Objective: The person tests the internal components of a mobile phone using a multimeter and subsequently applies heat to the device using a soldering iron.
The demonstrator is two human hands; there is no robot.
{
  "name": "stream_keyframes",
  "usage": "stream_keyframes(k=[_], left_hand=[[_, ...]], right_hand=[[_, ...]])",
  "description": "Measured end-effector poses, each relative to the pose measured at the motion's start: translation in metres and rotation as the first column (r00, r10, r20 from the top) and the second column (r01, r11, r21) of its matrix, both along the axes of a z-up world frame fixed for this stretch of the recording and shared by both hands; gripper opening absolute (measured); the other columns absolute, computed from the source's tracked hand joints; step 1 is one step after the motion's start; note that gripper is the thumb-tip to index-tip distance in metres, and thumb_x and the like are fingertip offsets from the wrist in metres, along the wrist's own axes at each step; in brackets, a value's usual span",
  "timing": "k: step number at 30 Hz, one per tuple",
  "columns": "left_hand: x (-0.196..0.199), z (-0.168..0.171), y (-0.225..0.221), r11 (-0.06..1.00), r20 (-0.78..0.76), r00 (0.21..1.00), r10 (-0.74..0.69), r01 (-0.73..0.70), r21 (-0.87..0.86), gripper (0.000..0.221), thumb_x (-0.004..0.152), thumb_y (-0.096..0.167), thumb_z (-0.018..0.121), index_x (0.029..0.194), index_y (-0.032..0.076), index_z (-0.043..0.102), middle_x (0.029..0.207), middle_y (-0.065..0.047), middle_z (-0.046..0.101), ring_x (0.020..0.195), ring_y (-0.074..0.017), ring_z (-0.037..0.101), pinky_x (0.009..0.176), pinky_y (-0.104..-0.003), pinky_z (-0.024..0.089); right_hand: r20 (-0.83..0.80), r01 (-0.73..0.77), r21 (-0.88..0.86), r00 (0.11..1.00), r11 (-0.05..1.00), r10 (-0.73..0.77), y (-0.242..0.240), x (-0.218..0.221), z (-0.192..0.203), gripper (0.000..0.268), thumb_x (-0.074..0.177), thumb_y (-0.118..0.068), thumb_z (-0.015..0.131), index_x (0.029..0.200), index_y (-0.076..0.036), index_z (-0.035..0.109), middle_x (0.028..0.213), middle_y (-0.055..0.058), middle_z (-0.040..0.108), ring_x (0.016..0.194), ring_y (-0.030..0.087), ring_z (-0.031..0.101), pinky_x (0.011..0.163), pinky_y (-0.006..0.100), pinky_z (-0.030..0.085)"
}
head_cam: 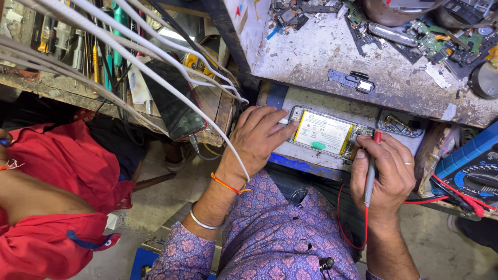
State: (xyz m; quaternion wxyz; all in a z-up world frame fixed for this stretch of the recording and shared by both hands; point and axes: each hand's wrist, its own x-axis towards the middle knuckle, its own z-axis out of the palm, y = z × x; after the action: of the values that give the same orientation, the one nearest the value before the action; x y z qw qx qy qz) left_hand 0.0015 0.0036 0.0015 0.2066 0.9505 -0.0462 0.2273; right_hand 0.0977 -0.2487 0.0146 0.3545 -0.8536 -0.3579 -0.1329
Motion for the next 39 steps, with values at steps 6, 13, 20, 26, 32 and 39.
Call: stream_keyframes(k=[6,13,20,26,32,39], left_hand=[[0.003,-0.005,-0.002,0.996,-0.003,1.0,-0.02,0.02,-0.083,0.036,0.087,0.001,0.069,0.123,0.009,0.071,0.124,-0.011,0.066,0.116,-0.0307,0.061,0.101,-0.041,0.053],[0.004,0.0,-0.003,0.994,-0.011,1.0,-0.019,0.017,-0.111,0.036,0.086,-0.002,0.068,0.121,0.007,0.073,0.121,-0.012,0.067,0.111,-0.0318,0.063,0.096,-0.038,0.054],[-0.025,0.007,-0.009,0.606,-0.155,0.987,0.044,-0.15,-0.782,0.034,0.105,-0.005,0.053,0.136,0.002,0.064,0.141,-0.012,0.068,0.139,-0.0294,0.063,0.121,-0.038,0.046],[-0.075,0.041,0.003,-0.231,-0.056,0.991,-0.125,-0.084,-0.969,0.045,0.104,0.022,0.052,0.142,-0.003,0.051,0.148,-0.023,0.056,0.145,-0.0299,0.05,0.127,-0.038,0.034],[-0.113,0.059,-0.026,0.702,-0.051,0.863,0.503,-0.442,-0.558,0.038,0.11,0.026,0.044,0.129,-0.003,0.06,0.126,-0.019,0.071,0.121,-0.0248,0.072,0.105,-0.038,0.058],[-0.083,0.02,-0.072,0.863,-0.073,0.981,-0.182,0.123,-0.49,0.012,0.095,0.014,0.077,0.099,0.005,0.071,0.086,-0.008,0.067,0.08,-0.0271,0.067,0.076,-0.038,0.056]], right_hand=[[-0.016,0.009,0.003,1.0,1.0,-0.009,-0.001,0.001,0.001,0.014,0.101,0.001,0.07,0.115,-0.002,0.07,0.113,0.012,0.073,0.118,0.031,0.068,0.106,0.039,0.051],[-0.026,0.013,0.014,1.0,1.0,-0.012,0.0,0.0,0.004,0.02,0.099,0.001,0.07,0.119,-0.004,0.071,0.111,0.012,0.073,0.118,0.031,0.067,0.105,0.039,0.051],[-0.067,0.016,0.057,0.998,0.998,-0.013,-0.001,0.001,0.004,0.022,0.099,0.004,0.069,0.119,-0.004,0.07,0.112,0.012,0.074,0.119,0.032,0.067,0.107,0.039,0.052],[-0.073,0.007,0.056,0.997,0.998,-0.003,-0.001,0.002,0.005,0.022,0.097,0.004,0.069,0.118,-0.003,0.07,0.116,0.012,0.074,0.117,0.032,0.067,0.105,0.039,0.053],[-0.074,0.008,0.056,0.997,0.998,-0.004,0.0,0.003,0.006,0.022,0.097,0.005,0.069,0.117,-0.003,0.07,0.116,0.012,0.074,0.117,0.033,0.067,0.105,0.039,0.052],[-0.129,-0.061,0.193,0.988,0.979,0.087,-0.006,0.005,0.004,0.014,0.108,-0.008,0.063,0.118,0.0,0.069,0.113,0.013,0.074,0.118,0.032,0.069,0.108,0.039,0.053]])
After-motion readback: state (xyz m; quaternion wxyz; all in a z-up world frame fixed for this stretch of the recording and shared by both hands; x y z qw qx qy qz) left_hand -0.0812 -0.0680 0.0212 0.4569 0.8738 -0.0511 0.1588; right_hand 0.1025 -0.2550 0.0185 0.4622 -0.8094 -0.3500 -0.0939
